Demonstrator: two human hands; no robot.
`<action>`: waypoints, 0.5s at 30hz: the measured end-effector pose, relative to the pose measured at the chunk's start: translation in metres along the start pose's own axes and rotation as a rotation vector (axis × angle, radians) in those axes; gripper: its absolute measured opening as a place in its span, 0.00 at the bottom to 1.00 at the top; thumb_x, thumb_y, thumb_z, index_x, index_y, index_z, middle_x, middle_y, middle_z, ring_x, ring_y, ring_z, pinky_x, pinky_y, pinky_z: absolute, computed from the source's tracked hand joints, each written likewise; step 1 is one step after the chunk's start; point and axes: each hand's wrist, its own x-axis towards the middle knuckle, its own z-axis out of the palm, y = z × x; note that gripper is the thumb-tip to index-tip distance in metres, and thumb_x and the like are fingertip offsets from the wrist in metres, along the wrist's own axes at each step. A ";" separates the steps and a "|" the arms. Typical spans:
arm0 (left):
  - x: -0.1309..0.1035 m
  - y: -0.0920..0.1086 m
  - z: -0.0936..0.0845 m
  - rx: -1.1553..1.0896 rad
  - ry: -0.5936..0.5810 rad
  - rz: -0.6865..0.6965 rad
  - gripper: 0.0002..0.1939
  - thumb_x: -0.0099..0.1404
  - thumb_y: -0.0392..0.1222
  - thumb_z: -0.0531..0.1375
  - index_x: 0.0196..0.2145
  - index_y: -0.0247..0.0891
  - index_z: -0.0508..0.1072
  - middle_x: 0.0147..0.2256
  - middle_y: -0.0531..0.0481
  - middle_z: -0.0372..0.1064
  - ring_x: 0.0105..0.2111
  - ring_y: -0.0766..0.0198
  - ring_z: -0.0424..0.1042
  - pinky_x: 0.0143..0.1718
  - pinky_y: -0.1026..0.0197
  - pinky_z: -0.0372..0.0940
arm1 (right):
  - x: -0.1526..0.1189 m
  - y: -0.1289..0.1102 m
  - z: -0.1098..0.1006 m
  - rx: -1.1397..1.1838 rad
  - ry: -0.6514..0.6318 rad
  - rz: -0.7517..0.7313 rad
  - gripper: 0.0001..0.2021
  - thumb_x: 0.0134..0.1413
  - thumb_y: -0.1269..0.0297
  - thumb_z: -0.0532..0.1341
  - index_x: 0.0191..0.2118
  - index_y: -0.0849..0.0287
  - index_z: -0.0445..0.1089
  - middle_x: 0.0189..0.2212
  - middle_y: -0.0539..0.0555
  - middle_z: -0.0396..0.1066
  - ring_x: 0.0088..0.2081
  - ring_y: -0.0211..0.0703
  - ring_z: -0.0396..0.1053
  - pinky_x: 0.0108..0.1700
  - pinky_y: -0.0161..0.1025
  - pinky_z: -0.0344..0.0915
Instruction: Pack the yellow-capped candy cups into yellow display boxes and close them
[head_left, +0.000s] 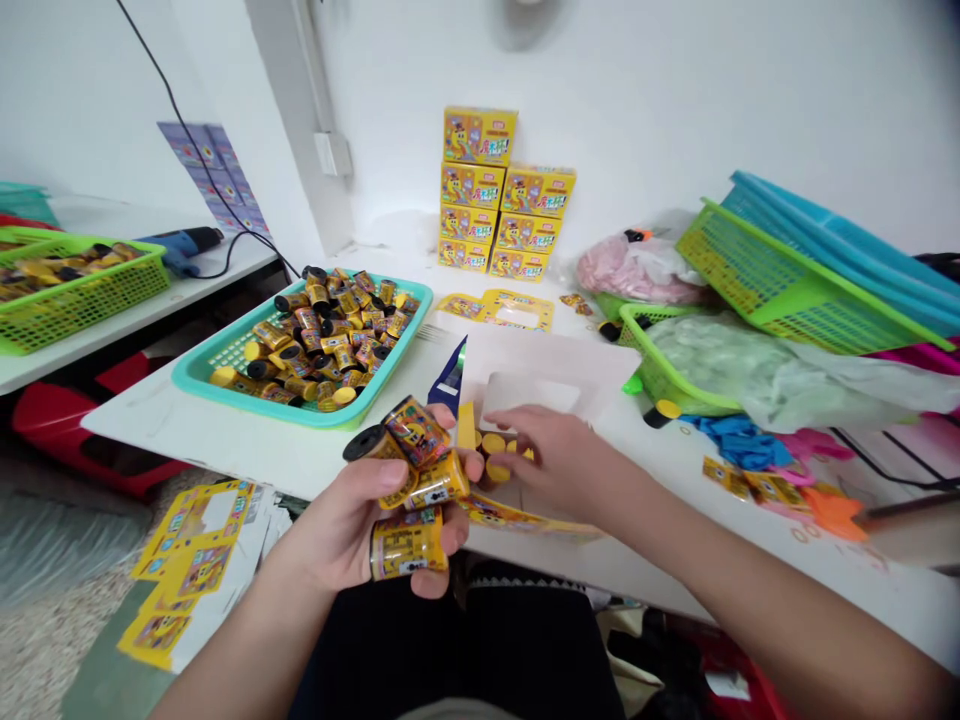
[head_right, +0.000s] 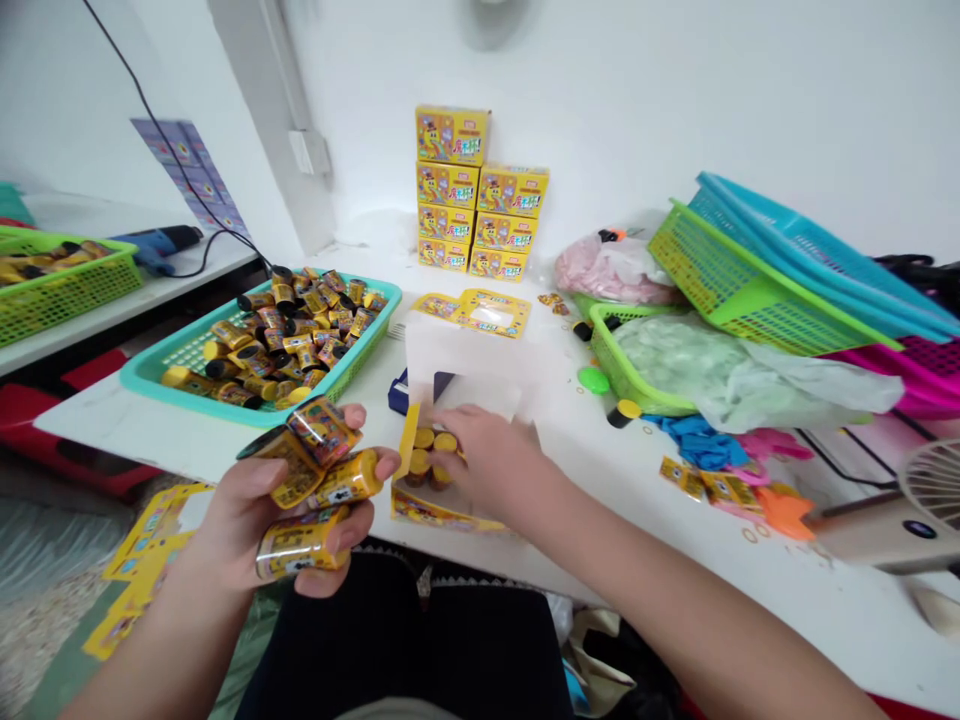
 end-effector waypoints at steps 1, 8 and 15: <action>0.001 -0.002 0.000 -0.006 0.006 -0.004 0.19 0.60 0.46 0.65 0.49 0.52 0.70 0.45 0.47 0.71 0.31 0.61 0.74 0.23 0.63 0.68 | -0.004 -0.005 -0.005 0.107 0.064 0.000 0.16 0.59 0.62 0.59 0.52 0.54 0.70 0.42 0.56 0.76 0.38 0.44 0.74 0.41 0.41 0.69; 0.006 -0.018 0.003 0.205 0.140 -0.120 0.25 0.57 0.59 0.64 0.41 0.34 0.71 0.26 0.44 0.73 0.23 0.62 0.72 0.20 0.64 0.68 | -0.024 -0.046 -0.013 0.446 0.030 -0.100 0.22 0.58 0.57 0.62 0.57 0.50 0.63 0.49 0.53 0.73 0.45 0.43 0.74 0.47 0.41 0.71; 0.012 -0.020 0.017 0.389 0.245 -0.053 0.31 0.51 0.65 0.66 0.41 0.37 0.70 0.23 0.48 0.72 0.18 0.66 0.68 0.19 0.67 0.63 | -0.020 -0.034 -0.010 0.529 0.155 -0.181 0.15 0.63 0.64 0.57 0.53 0.51 0.71 0.49 0.55 0.74 0.47 0.42 0.73 0.50 0.42 0.71</action>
